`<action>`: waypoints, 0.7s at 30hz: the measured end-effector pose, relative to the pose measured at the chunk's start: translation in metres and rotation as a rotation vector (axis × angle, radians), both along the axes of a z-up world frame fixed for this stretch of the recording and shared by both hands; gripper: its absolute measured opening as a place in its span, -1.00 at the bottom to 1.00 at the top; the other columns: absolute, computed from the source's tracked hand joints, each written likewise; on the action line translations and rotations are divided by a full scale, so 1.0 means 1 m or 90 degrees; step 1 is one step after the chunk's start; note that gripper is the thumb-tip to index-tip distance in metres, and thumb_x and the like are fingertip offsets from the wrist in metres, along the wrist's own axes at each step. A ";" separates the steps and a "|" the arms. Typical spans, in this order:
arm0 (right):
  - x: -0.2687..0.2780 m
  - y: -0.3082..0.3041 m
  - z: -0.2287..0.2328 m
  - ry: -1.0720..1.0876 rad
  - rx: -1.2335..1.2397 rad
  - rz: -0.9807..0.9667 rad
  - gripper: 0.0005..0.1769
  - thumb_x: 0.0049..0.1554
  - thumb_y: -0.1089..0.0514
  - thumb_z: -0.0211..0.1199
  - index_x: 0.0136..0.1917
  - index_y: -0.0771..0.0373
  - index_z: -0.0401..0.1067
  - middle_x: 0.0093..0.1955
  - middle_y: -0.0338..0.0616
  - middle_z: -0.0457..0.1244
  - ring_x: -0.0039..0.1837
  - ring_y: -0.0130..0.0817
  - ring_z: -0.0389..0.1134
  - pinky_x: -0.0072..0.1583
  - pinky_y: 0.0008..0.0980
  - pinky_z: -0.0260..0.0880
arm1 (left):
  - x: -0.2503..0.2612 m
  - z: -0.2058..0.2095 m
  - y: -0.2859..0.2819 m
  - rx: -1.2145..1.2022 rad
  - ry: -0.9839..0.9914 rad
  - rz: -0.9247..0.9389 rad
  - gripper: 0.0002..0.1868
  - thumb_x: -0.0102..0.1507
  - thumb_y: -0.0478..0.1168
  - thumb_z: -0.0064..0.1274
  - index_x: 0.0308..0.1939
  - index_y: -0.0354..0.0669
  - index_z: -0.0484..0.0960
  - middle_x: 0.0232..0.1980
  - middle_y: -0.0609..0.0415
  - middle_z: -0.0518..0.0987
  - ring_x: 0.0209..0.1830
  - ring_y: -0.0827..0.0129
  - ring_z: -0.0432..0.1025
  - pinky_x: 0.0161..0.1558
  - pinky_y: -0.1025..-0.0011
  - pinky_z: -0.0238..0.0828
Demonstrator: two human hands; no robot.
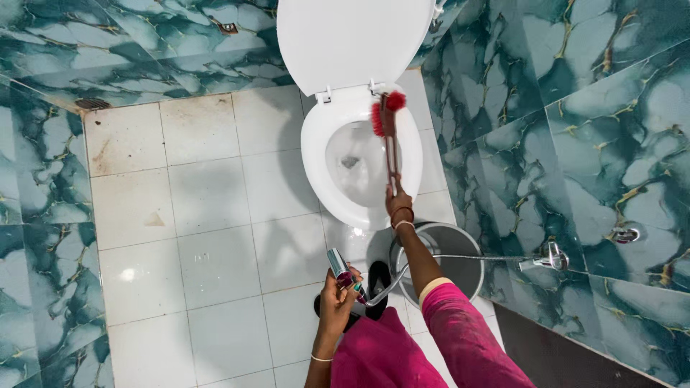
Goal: The person cleans the interior and exterior of a toilet using a brush. They hold a bidet sprayer to fill a bucket with water and scrub the surfaces of the toilet tank, lid, and bowl.
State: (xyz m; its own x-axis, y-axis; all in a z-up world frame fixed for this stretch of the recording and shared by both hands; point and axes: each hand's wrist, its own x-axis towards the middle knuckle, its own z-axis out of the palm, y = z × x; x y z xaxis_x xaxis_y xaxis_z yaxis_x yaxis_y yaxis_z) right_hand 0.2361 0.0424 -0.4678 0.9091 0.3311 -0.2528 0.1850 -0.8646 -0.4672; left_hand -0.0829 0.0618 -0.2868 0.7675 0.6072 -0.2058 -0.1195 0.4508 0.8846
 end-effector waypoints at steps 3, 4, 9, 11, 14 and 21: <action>-0.029 0.020 -0.009 0.150 -0.101 0.108 -0.27 0.33 -0.24 -0.06 0.68 -0.37 -0.22 -0.17 0.33 0.38 -0.05 0.35 0.41 0.03 0.19 0.42 | -0.006 0.003 0.000 0.003 0.100 -0.019 -0.47 0.24 -0.47 0.04 0.30 -0.18 0.39 0.09 0.02 0.58 0.05 0.42 0.51 -0.03 0.43 0.47; -0.035 0.014 -0.007 0.154 -0.123 0.165 -0.26 0.34 -0.24 -0.07 0.68 -0.38 -0.27 -0.19 0.31 0.38 -0.07 0.34 0.42 0.03 0.19 0.42 | -0.004 0.004 -0.001 -0.009 0.119 -0.022 -0.48 0.24 -0.46 0.04 0.30 -0.18 0.39 0.12 0.03 0.59 0.04 0.43 0.51 -0.01 0.41 0.51; -0.065 -0.038 0.012 0.145 -0.245 0.382 -0.16 0.32 -0.29 -0.06 0.67 -0.42 -0.45 -0.22 0.21 0.39 -0.11 0.24 0.45 -0.02 0.14 0.46 | 0.004 0.004 0.002 -0.014 0.065 -0.029 -0.52 0.30 -0.42 0.05 0.31 -0.25 0.36 0.23 -0.04 0.58 0.12 0.40 0.48 0.19 0.35 0.52; -0.031 -0.028 0.012 0.075 -0.246 0.405 -0.18 0.30 -0.29 -0.06 0.64 -0.45 -0.44 -0.19 0.20 0.38 -0.10 0.22 0.45 -0.05 0.16 0.44 | 0.013 -0.004 0.010 -0.013 0.056 -0.029 -0.48 0.30 -0.37 0.09 0.34 -0.23 0.34 0.17 -0.02 0.60 0.08 0.41 0.48 0.12 0.35 0.52; 0.010 0.001 0.004 0.142 -0.293 0.317 -0.21 0.34 -0.26 -0.12 0.68 -0.44 -0.44 -0.20 0.19 0.40 -0.11 0.19 0.48 -0.02 0.07 0.47 | 0.010 -0.016 0.007 -0.011 0.049 -0.036 -0.46 0.33 -0.31 0.09 0.38 -0.22 0.30 0.08 0.02 0.59 0.09 0.43 0.49 0.16 0.38 0.49; -0.014 0.030 -0.011 0.114 -0.175 0.172 -0.26 0.35 -0.28 -0.06 0.67 -0.44 -0.30 -0.19 0.21 0.38 -0.10 0.24 0.45 -0.04 0.12 0.45 | 0.009 -0.028 -0.004 -0.032 0.095 -0.011 -0.49 0.39 -0.21 0.05 0.38 -0.28 0.30 -0.15 0.11 0.50 -0.19 0.48 0.36 -0.07 0.43 0.38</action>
State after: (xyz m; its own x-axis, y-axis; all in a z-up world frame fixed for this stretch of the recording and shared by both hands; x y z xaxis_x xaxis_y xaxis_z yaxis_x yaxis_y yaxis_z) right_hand 0.2219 0.0729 -0.4791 0.7321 0.4502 -0.5112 0.3594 -0.8928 -0.2715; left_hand -0.0736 0.0581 -0.3151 0.7361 0.5803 -0.3485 0.0203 0.4957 0.8682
